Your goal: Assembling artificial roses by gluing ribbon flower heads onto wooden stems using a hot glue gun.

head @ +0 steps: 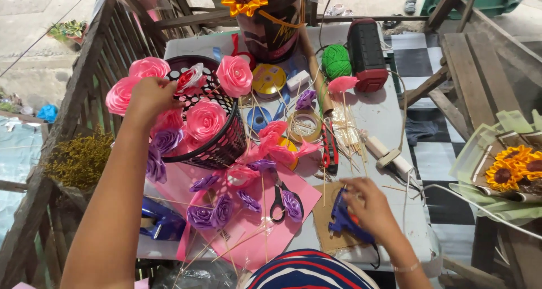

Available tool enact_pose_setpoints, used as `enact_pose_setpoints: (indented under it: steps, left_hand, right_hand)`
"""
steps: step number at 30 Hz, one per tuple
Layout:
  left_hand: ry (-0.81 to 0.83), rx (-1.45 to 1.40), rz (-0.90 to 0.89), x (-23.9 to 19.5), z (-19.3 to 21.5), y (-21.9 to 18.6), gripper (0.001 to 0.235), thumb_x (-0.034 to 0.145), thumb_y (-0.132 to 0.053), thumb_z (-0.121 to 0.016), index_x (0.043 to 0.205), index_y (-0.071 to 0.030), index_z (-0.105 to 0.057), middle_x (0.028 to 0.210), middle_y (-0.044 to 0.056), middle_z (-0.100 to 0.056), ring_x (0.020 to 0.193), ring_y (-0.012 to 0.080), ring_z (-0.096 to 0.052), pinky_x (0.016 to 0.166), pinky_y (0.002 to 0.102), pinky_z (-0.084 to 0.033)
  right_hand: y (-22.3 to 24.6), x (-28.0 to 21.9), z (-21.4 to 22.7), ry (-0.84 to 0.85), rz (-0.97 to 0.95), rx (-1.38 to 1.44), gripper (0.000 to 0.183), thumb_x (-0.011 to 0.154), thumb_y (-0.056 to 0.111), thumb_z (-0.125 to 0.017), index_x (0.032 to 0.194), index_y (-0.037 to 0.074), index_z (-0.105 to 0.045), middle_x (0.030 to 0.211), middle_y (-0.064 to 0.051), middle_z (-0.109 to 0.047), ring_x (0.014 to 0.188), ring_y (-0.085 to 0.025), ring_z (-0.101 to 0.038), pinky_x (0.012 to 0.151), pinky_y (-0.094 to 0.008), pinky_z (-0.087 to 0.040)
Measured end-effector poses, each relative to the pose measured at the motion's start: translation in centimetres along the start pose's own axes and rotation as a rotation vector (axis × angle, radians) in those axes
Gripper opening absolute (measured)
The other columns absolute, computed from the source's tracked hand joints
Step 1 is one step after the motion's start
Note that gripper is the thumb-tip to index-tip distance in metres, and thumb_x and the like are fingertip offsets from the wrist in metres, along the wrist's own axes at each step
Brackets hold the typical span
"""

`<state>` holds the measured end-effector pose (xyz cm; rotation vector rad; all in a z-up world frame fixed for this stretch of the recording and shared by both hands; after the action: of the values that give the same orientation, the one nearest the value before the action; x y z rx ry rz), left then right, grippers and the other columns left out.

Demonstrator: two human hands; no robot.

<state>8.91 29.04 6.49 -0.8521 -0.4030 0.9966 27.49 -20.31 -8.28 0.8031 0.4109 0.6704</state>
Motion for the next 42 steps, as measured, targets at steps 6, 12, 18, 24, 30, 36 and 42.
enact_pose_setpoints:
  steps: [6, 12, 18, 24, 30, 36, 42]
  left_hand:
    - [0.110, -0.275, 0.315, 4.9, -2.2, 1.9, 0.061, 0.093, -0.021, -0.075, 0.144, -0.004, -0.047, 0.126, 0.025, -0.065, 0.076, 0.0317, -0.078, 0.066, 0.032, -0.066]
    - [0.243, -0.893, 0.522, 3.8, -4.7, 1.7, 0.023, 0.075, 0.006, -0.075, 0.095, -0.002, -0.065, 0.112, 0.016, -0.061, 0.084, 0.0210, -0.070, 0.080, 0.025, -0.067]
    - [0.269, -0.901, 0.540, 1.0, -6.4, 0.0, 0.041, 0.075, -0.012, -0.080, 0.114, -0.007, -0.068, 0.108, 0.015, -0.068, 0.087, 0.0243, -0.071, 0.082, 0.035, -0.064]
    - [0.037, -1.404, 0.078, -9.6, 1.3, -10.8, 0.070, 0.063, 0.012, -0.072, 0.130, 0.002, -0.059, 0.138, 0.024, -0.059, 0.124, 0.0372, -0.062, 0.088, 0.041, -0.070]
    - [0.017, -0.813, -0.686, -27.3, -0.5, -19.7, 0.053, 0.098, -0.053, -0.063, 0.127, -0.010, -0.052, 0.105, 0.010, -0.065, 0.081, 0.0190, -0.070, 0.060, 0.026, -0.062]
    - [0.817, -1.203, 0.087, -29.7, -19.1, -11.2, 0.061, 0.075, -0.006, -0.081, 0.133, 0.002, -0.063, 0.115, 0.010, -0.073, 0.106, 0.0185, -0.067, 0.099, 0.034, -0.055]
    - [0.783, -1.244, 0.292, -27.7, -20.8, -8.2, 0.036, 0.090, -0.018, -0.070, 0.123, -0.003, -0.067, 0.106, 0.009, -0.074, 0.093, 0.0172, -0.069, 0.082, 0.032, -0.058]
  right_hand:
    - [-6.7, -5.6, -1.5, 0.049, -0.210, 0.101, 0.031, 0.090, 0.022, -0.070, 0.119, 0.018, -0.080, 0.115, -0.001, -0.075, 0.103, -0.015, -0.076, 0.096, -0.030, -0.059]
    - [-9.8, -8.3, -0.3, 0.033, -0.328, 0.023, 0.030, 0.092, 0.026, -0.066, 0.117, 0.018, -0.082, 0.111, 0.001, -0.077, 0.102, -0.015, -0.075, 0.091, -0.030, -0.062]
    - [-11.0, -7.9, -0.6, 0.050, -0.348, -0.072, 0.028, 0.094, 0.023, -0.065, 0.116, 0.018, -0.081, 0.110, 0.001, -0.076, 0.099, -0.014, -0.077, 0.090, -0.031, -0.060]
    - [-13.1, -8.4, -2.8, 0.155, -0.374, -0.174, 0.038, 0.095, 0.027, -0.064, 0.133, 0.028, -0.071, 0.121, -0.001, -0.064, 0.119, -0.019, -0.066, 0.101, -0.036, -0.051]
    - [-5.6, -2.7, -5.4, 0.057, -0.054, -0.335, 0.076, 0.078, 0.023, -0.085, 0.147, 0.023, -0.053, 0.138, -0.013, -0.050, 0.127, -0.034, -0.052, 0.110, -0.044, -0.046]
    - [-2.1, -4.4, -4.9, 0.101, 0.349, 0.250, 0.039, 0.086, 0.020, -0.068, 0.124, 0.012, -0.064, 0.126, -0.014, -0.058, 0.120, -0.030, -0.058, 0.107, -0.041, -0.049]
    - [-10.0, -5.3, -6.7, -0.007, -0.008, -0.217, 0.052, 0.064, 0.000, -0.065, 0.116, -0.001, -0.058, 0.141, -0.025, -0.040, 0.133, -0.046, -0.048, 0.109, -0.051, -0.045]
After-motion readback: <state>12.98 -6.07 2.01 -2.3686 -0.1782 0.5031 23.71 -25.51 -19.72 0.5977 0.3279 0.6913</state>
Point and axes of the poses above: each hand's wrist, its own x-axis towards the middle knuckle, its own z-axis out of the back of the hand, y = z × x, the point moved 6 cm from there along x, towards the middle knuckle
